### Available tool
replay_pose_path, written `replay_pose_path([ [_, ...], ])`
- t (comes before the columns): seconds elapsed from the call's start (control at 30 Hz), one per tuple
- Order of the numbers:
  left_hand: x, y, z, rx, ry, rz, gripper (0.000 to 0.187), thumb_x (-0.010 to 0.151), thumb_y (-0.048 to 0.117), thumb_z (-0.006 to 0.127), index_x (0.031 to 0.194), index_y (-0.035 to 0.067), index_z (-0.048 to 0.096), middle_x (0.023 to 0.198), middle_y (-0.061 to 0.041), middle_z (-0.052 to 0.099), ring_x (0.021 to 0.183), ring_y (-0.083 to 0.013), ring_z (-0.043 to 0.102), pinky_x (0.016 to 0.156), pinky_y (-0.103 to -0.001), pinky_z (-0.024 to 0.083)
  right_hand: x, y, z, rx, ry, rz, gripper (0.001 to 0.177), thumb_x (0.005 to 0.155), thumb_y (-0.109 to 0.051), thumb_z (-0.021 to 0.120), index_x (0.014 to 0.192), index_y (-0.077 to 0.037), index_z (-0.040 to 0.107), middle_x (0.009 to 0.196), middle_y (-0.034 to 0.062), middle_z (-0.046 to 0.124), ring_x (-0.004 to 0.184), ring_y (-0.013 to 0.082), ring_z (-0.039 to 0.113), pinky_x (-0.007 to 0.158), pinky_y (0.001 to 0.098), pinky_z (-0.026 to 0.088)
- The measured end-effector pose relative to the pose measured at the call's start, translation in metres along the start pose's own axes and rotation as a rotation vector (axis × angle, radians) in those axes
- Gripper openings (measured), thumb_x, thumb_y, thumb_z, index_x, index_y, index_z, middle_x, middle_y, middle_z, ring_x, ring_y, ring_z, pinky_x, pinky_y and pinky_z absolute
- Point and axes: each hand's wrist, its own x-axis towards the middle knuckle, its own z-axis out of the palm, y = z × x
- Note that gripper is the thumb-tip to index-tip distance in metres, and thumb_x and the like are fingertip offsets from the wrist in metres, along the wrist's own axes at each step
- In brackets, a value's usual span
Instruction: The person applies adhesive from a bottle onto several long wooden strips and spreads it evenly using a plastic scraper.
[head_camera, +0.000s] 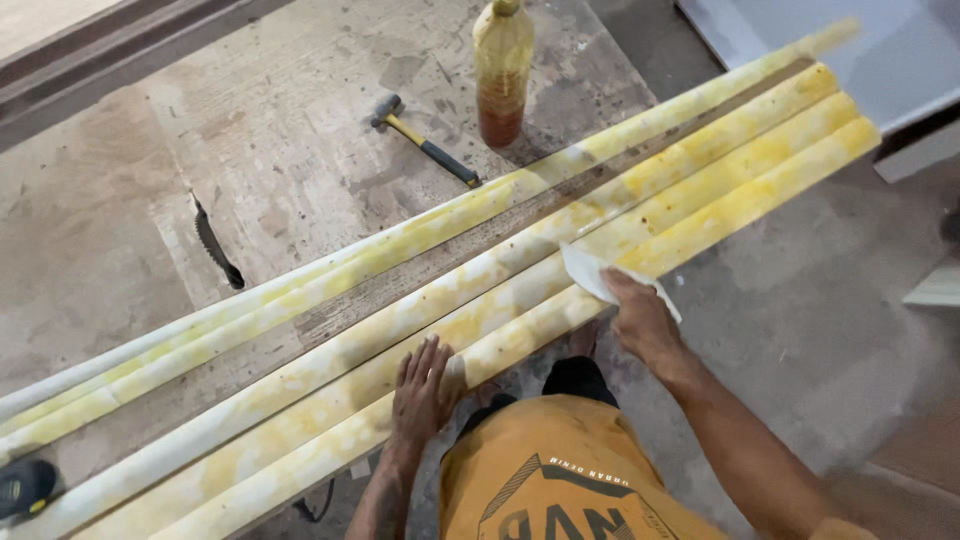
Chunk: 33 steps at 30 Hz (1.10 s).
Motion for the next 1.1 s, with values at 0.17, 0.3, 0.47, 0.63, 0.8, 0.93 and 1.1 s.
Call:
replay_pose_path([
  [0.17, 0.040, -0.008, 0.019, 0.086, 0.043, -0.106, 0.102, 0.086, 0.067, 0.065, 0.159, 0.004, 0.034, 0.169, -0.017, 0.026, 0.157, -0.0359, 0.023, 0.127, -0.060, 0.016, 0.063, 0.004, 0.028, -0.185, 0.051, 0.134, 0.065, 0.099, -0.019, 0.048, 0.160, -0.013, 0.028, 0.167, 0.0180, 0.022, 0.150, 0.0426, 0.023, 0.115, 0.0663, 0.022],
  [0.3, 0.047, -0.004, 0.029, 0.066, -0.045, -0.179, 0.109, 0.079, 0.073, 0.056, 0.159, 0.001, 0.033, 0.169, -0.018, 0.026, 0.158, -0.0368, 0.020, 0.123, -0.068, 0.008, 0.061, -0.030, 0.078, -0.556, 0.058, 0.162, 0.063, 0.099, -0.011, 0.032, 0.162, -0.011, 0.024, 0.164, 0.0295, 0.025, 0.137, 0.0549, 0.038, 0.098, 0.0671, 0.043],
  [0.47, 0.050, -0.006, 0.027, 0.097, 0.014, -0.134, 0.106, 0.081, 0.072, 0.055, 0.157, 0.001, 0.036, 0.168, -0.019, 0.030, 0.157, -0.0345, 0.026, 0.125, -0.066, 0.012, 0.024, -0.094, 0.011, -0.417, -0.062, 0.111, 0.063, 0.090, -0.014, 0.047, 0.153, -0.016, 0.037, 0.131, 0.0180, 0.060, 0.086, 0.0380, 0.070, 0.065, 0.0466, 0.060],
  [0.63, 0.048, -0.006, 0.025, 0.176, 0.039, -0.103, 0.103, 0.086, 0.074, 0.053, 0.156, 0.000, 0.038, 0.166, -0.020, 0.032, 0.156, -0.0350, 0.028, 0.124, -0.065, 0.017, 0.094, -0.032, -0.104, -0.140, 0.026, 0.444, 0.055, 0.093, 0.001, 0.038, 0.146, -0.012, 0.043, 0.126, 0.0216, 0.060, 0.112, 0.0523, 0.059, 0.083, 0.0583, 0.054],
  [0.8, 0.043, -0.012, 0.039, 0.138, 0.024, -0.117, 0.109, 0.083, 0.074, 0.056, 0.161, 0.003, 0.028, 0.172, -0.016, 0.020, 0.160, -0.0308, 0.015, 0.127, -0.061, 0.005, 0.128, 0.031, -0.083, -0.092, -0.016, 0.452, 0.038, 0.112, -0.026, 0.037, 0.136, -0.004, 0.058, 0.077, 0.0144, 0.060, 0.054, 0.0230, 0.050, 0.049, 0.0354, 0.047],
  [0.93, 0.047, -0.011, 0.032, 0.133, 0.001, -0.119, 0.108, 0.082, 0.075, 0.056, 0.158, 0.002, 0.034, 0.170, -0.018, 0.025, 0.159, -0.0323, 0.019, 0.126, -0.063, 0.008, 0.105, -0.031, -0.053, -0.145, -0.129, 0.414, 0.044, 0.101, -0.022, 0.044, 0.143, -0.019, 0.058, 0.083, 0.0096, 0.068, 0.059, 0.0248, 0.062, 0.052, 0.0372, 0.050],
  [1.1, 0.046, -0.009, 0.030, 0.151, -0.041, -0.141, 0.107, 0.085, 0.078, 0.047, 0.158, 0.001, 0.032, 0.169, -0.019, 0.027, 0.157, -0.0341, 0.024, 0.125, -0.065, 0.011, 0.056, -0.123, -0.005, -0.136, -0.265, 0.295, 0.021, 0.099, -0.011, 0.043, 0.113, -0.015, 0.058, 0.077, 0.0020, 0.060, 0.063, 0.0199, 0.060, 0.064, 0.0354, 0.058],
])
